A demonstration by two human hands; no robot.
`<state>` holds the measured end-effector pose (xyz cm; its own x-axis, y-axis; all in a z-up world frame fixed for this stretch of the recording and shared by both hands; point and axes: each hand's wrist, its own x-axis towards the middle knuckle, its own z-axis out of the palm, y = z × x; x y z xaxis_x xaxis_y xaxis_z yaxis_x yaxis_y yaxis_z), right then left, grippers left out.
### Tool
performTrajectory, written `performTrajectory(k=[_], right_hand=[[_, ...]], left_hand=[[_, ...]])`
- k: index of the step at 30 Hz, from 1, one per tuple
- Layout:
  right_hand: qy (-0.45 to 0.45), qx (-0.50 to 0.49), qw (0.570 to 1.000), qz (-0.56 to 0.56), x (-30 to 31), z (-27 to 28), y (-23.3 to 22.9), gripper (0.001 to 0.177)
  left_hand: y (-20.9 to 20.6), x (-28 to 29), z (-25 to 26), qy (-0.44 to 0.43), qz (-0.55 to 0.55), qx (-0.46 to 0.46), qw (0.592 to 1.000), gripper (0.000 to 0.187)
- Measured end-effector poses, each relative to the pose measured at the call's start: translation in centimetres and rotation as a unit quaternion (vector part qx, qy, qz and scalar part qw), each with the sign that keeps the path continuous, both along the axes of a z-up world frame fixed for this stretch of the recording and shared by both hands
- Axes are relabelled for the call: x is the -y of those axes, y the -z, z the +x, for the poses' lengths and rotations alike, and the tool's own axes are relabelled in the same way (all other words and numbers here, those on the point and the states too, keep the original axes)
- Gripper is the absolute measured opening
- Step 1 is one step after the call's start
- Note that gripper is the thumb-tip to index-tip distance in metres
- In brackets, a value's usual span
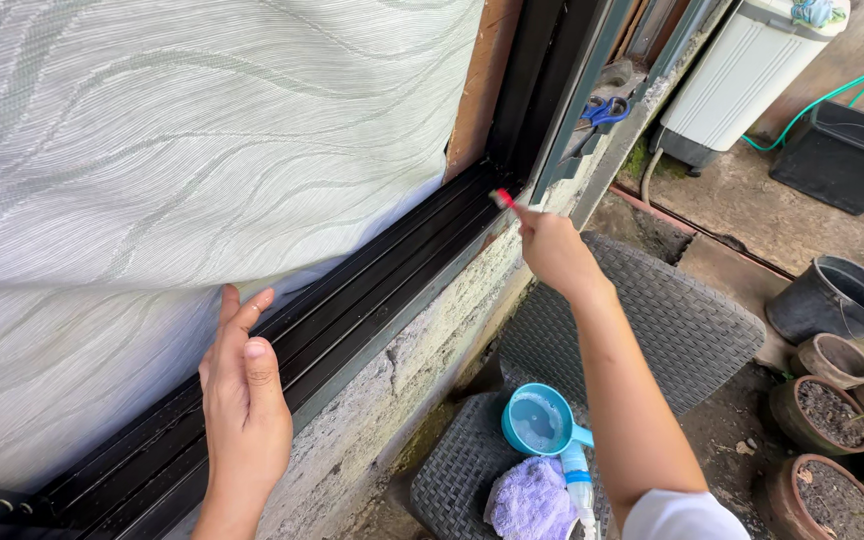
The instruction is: The person cleans a window frame by dipping a toothbrush into a bowl of water and scrubbing the black metal tracks.
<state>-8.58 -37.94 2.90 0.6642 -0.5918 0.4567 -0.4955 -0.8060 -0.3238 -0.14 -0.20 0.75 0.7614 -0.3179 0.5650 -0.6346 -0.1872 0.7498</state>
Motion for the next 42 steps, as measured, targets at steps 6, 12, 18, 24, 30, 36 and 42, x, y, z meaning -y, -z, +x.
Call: performTrajectory(k=[6,12,18,24,30,36,42], right_hand=[[0.0,0.007,0.999,-0.054,-0.2,-0.1,-1.8,0.037],[0.072,-0.088,0.987,-0.111,2.8,2.3,-0.4,0.041],[0.002,-0.061,0.991,0.122,2.6,-0.1,-2.8,0.037],[0.042,-0.034,0.996,-0.075,2.0,2.1,-2.1,0.041],[-0.076,-0.1,0.992,-0.021,-5.1,-0.8,-1.5,0.038],[0.023,-0.044,0.997,-0.063,0.0,2.7,-3.0,0.039],[0.019,-0.073,0.991,-0.111,-0.5,4.5,-0.9,0.035]], left_hand=[[-0.2,0.1,-0.1,-0.01,0.01,0.002,1.0,0.053],[-0.4,0.1,-0.2,0.0,0.003,0.021,1.0,0.056],[-0.4,0.2,-0.2,-0.01,0.008,0.007,1.0,0.055],[-0.6,0.2,-0.2,-0.004,-0.006,0.002,1.0,0.056],[-0.5,0.1,-0.1,0.011,-0.021,0.019,1.0,0.054],[-0.5,0.0,-0.1,0.002,-0.006,0.003,1.0,0.055],[-0.4,-0.2,-0.1,0.003,-0.016,0.013,1.0,0.054]])
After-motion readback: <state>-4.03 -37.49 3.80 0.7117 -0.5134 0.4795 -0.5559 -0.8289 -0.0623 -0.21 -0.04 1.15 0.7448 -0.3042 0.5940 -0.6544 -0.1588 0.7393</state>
